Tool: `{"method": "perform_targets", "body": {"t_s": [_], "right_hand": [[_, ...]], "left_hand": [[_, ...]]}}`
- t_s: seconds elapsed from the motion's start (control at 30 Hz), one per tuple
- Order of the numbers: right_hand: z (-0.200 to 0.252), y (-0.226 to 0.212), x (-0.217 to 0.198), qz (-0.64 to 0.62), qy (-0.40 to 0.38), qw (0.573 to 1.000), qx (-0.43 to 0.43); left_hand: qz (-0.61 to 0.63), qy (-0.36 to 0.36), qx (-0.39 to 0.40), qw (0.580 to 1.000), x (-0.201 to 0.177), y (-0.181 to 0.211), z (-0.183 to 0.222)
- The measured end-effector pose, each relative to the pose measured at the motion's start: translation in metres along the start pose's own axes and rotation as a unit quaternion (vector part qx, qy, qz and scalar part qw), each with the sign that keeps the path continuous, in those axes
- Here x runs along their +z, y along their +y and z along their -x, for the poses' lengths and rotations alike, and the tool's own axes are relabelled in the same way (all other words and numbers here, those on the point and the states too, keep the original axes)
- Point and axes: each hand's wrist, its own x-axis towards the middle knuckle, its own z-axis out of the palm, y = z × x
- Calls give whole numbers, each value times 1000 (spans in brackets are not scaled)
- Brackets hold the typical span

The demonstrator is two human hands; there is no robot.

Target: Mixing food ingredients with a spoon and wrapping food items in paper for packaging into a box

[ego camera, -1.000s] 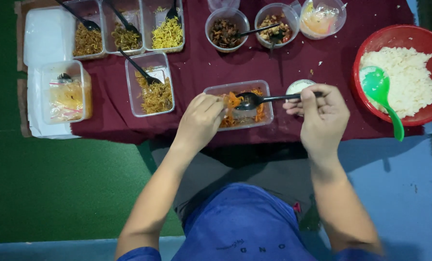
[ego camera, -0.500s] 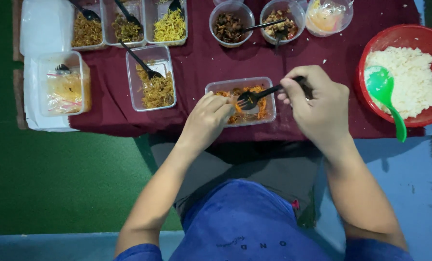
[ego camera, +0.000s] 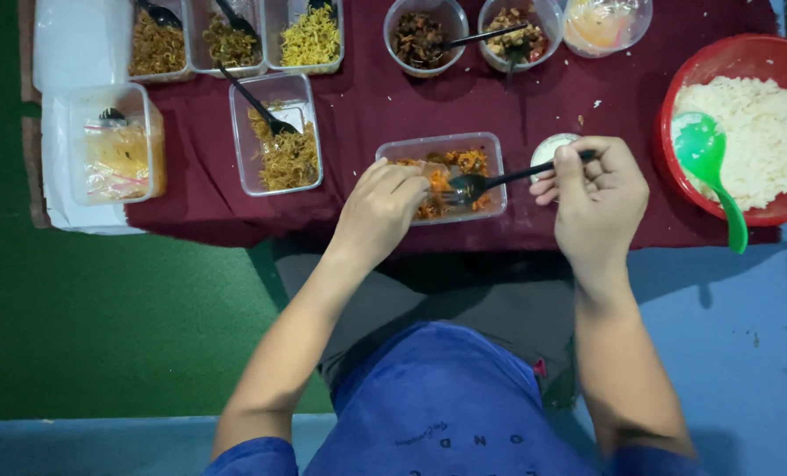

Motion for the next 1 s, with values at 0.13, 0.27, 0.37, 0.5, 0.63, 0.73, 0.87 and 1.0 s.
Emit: {"method": "perform_targets", "body": {"t_s": [0.13,0.27,0.37,0.5,0.63,0.73,0.87,1.0], "right_hand": [[-1,-2,2,-24,23,999,-6],[1,-12,4,35,-6,995,-94],[4,-14,6,77,-26,988,-132],[3,-23,10,144,-115,970,-160],[2,-26,7,118,-86,968,-206],[2,-8,-2,102,-19,971,-214],[2,3,-7,55,31,980,-187],[9,8,-4,85,12,990,-112]], "left_hand": [[6,-5,-3,1000,-5,6,-4],[14,-12,9,1000,-14,11,-9],[13,-12,19,1000,-12,14,-9],[31,-12,33,999,-6,15,-6],[-12,-29,27,999,-20,11,-16],[13,-67,-14,998,-32,1,-22],[121,-108,-155,974,-70,9,-51],[179,-112,-207,955,-84,10,-66]]}}
